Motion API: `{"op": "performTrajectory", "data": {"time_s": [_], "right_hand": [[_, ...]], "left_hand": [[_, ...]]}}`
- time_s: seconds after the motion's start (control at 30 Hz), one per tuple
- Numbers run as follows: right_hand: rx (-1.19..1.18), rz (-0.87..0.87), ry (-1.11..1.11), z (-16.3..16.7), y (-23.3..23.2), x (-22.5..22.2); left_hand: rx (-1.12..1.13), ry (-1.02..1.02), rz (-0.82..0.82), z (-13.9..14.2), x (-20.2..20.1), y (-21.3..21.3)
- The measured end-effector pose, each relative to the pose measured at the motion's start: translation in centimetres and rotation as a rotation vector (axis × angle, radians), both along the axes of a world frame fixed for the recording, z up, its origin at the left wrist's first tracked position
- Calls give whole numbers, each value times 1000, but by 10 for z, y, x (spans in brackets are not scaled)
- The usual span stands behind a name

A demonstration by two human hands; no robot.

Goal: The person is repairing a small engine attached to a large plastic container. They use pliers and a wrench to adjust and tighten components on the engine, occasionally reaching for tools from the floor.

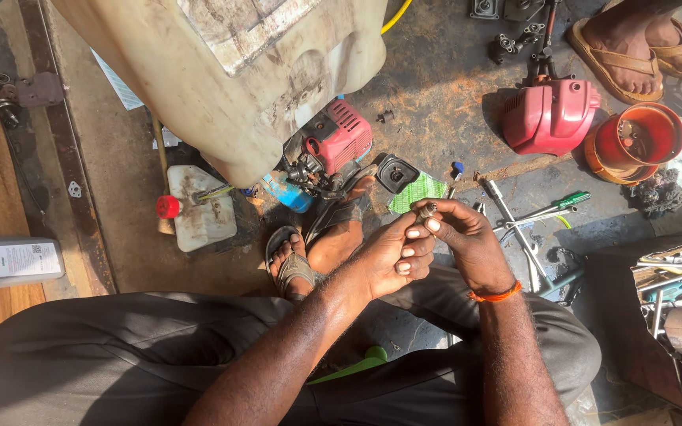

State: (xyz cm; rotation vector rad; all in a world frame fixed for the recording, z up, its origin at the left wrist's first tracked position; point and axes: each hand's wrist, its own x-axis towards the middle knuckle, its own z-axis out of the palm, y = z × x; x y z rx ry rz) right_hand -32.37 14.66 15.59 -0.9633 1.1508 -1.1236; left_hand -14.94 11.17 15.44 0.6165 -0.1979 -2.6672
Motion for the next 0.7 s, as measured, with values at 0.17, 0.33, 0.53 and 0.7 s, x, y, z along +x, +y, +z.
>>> {"op": "performTrajectory", "data": {"time_s": [0.17, 0.33, 0.53, 0.7], "right_hand": [[7, -36, -16, -6, 2, -2], [22, -74, -21, -3, 2, 1], [-126, -70, 133, 15, 4, 13], [-210, -39, 167, 28, 7, 18]], "left_hand": [[0, 50, -73, -1, 1, -3], [-27, 0, -108, -2, -2, -1], [31, -123, -99, -2, -5, -2], [-31, -133, -99, -7, -2, -5]]}}
